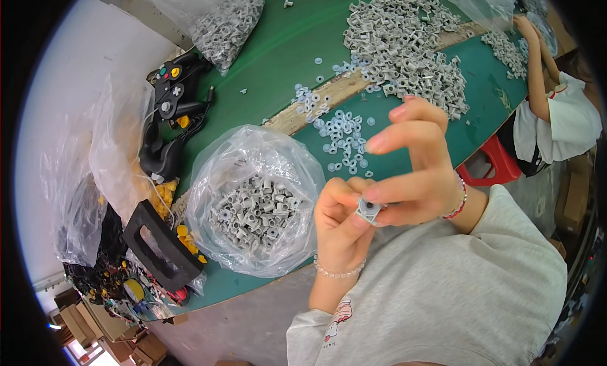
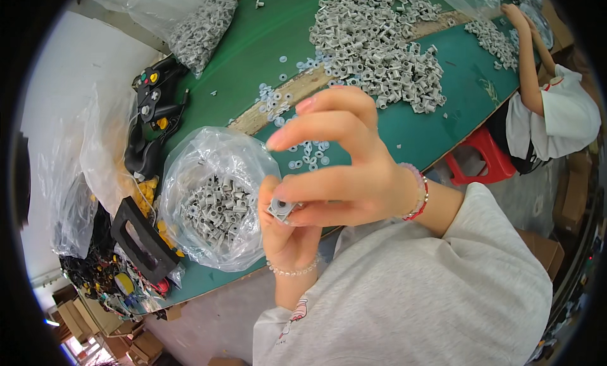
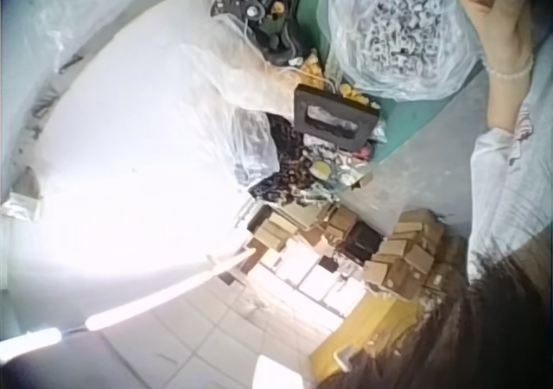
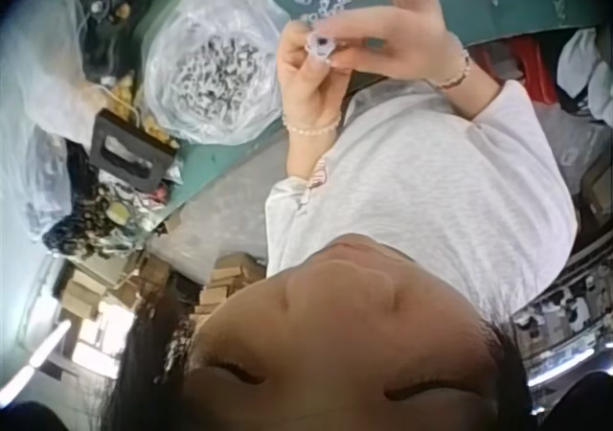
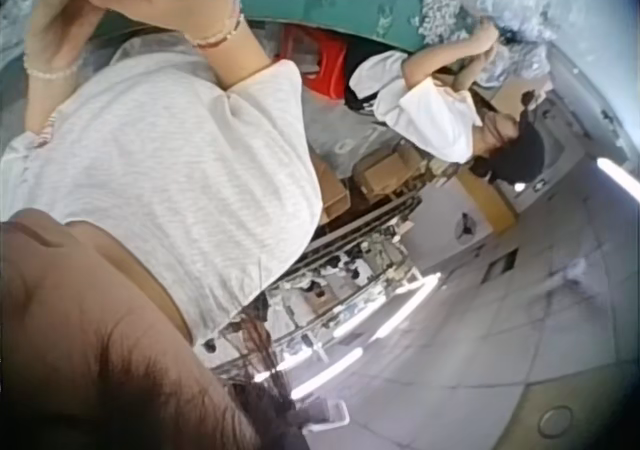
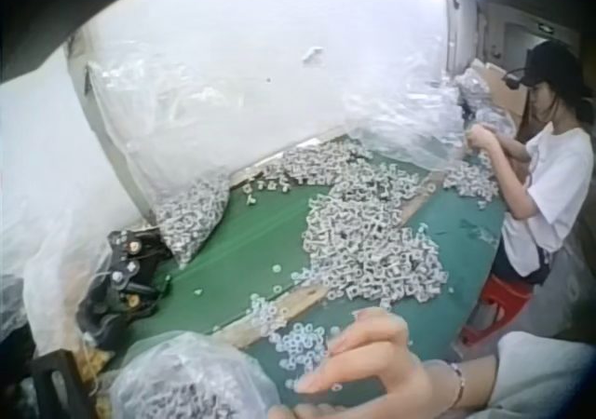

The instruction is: Assembling small plastic components and rubber seals onto a grey component base.

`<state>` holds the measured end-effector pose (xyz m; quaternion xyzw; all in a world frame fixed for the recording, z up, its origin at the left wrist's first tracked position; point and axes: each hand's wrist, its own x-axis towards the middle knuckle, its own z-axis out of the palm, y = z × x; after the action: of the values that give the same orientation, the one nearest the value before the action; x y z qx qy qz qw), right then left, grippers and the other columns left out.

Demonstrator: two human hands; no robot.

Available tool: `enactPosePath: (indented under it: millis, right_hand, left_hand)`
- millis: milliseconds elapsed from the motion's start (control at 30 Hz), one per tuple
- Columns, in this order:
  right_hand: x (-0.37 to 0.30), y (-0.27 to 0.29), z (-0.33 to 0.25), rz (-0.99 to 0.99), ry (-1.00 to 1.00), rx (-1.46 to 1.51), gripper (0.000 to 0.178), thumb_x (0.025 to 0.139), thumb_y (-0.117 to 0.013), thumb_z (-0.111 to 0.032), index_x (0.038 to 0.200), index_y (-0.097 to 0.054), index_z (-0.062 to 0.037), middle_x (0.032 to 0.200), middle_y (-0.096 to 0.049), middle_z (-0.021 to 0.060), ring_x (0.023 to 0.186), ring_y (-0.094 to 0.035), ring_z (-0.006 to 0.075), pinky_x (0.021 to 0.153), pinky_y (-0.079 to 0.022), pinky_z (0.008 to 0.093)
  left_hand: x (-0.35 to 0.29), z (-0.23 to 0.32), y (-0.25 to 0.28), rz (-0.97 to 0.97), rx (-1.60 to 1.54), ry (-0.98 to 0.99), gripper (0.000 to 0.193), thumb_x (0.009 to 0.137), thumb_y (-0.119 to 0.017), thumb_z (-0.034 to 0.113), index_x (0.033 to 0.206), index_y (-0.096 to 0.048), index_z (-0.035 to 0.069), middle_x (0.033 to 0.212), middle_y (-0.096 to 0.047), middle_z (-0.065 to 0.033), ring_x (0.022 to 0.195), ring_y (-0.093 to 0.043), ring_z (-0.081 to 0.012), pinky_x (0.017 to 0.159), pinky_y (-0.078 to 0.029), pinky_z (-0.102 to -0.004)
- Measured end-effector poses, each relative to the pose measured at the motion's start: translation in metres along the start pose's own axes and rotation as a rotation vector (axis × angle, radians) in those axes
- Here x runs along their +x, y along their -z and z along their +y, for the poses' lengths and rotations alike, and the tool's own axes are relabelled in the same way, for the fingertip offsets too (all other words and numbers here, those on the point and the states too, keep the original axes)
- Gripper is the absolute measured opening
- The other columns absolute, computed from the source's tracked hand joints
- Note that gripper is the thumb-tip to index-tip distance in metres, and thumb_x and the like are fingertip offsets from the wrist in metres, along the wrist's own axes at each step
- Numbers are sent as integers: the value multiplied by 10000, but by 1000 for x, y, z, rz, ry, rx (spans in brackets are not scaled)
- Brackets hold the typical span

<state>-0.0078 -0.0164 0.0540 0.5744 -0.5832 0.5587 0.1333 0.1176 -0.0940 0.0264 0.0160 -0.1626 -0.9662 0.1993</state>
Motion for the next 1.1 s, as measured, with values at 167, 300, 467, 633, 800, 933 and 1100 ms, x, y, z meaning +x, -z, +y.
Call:
enactPosePath:
  millis: [167, 300, 467, 633, 800, 933, 1100]
  right_hand:
    - [-2, 7, -1, -126, 232, -366, 145, 768, -679, -382, 884, -668, -295, 1099, -555, 27, 1149, -358, 293, 995, -244, 492]
    - [2, 3, -1, -127, 251, -359, 130, 783, -668, -370, 888, -671, -293, 1106, -555, 13, 1144, -360, 272, 1002, -242, 485]
    - [3, -10, -7, -114, 57, -83, 177, 720, -703, -287, 883, -660, -233, 1123, -580, 35, 1086, -403, 269, 907, -334, 435]
    - [3, -11, -5, -41, 100, -20, 178, 710, -710, -276, 869, -662, -213, 1165, -566, 63, 1059, -419, 275, 859, -368, 432]
    - [5, 1, 1, -198, 369, -325, 184, 728, -709, -392, 870, -647, -292, 1149, -531, 77, 1116, -371, 307, 968, -275, 504]
    - [6, 5, -1, -152, 67, -99, 238, 691, -713, -349, 881, -672, -210, 1190, -546, 67, 1054, -434, 282, 895, -344, 438]
    - [3, 21, 16, -313, -135, -413, 211, 654, -749, -293, 804, -649, -183, 1219, -519, 48, 1152, -395, 290, 1006, -242, 461]
  left_hand:
    - [-2, 2, -6, 53, 145, -49, 224, 784, -687, 70, 875, -484, 77, 840, -547, -54, 775, -499, -175, 710, -420, -313]
    - [-7, 8, -11, 110, 259, -42, 290, 768, -708, 102, 849, -429, 93, 745, -492, -12, 694, -453, -148, 685, -401, -335]
    - [-11, 7, 0, 30, 131, -110, 164, 799, -667, 21, 868, -521, 53, 899, -587, -96, 856, -547, -204, 748, -443, -324]
    - [-13, 9, -6, 40, 160, -158, 166, 793, -670, 24, 865, -522, 41, 902, -589, -105, 840, -551, -213, 728, -452, -324]
    - [-17, 12, -10, 103, 253, -119, 282, 764, -728, 96, 852, -461, 77, 816, -539, -50, 752, -509, -140, 638, -387, -251]
    - [-32, 27, -16, 129, 577, -262, 171, 759, -665, -18, 883, -553, 21, 950, -604, -142, 844, -577, -235, 666, -455, -320]
    - [-50, 66, -20, 323, 2104, -985, 249, 699, -659, -2, 944, -618, -12, 1001, -602, -158, 874, -579, -284, 776, -456, -386]
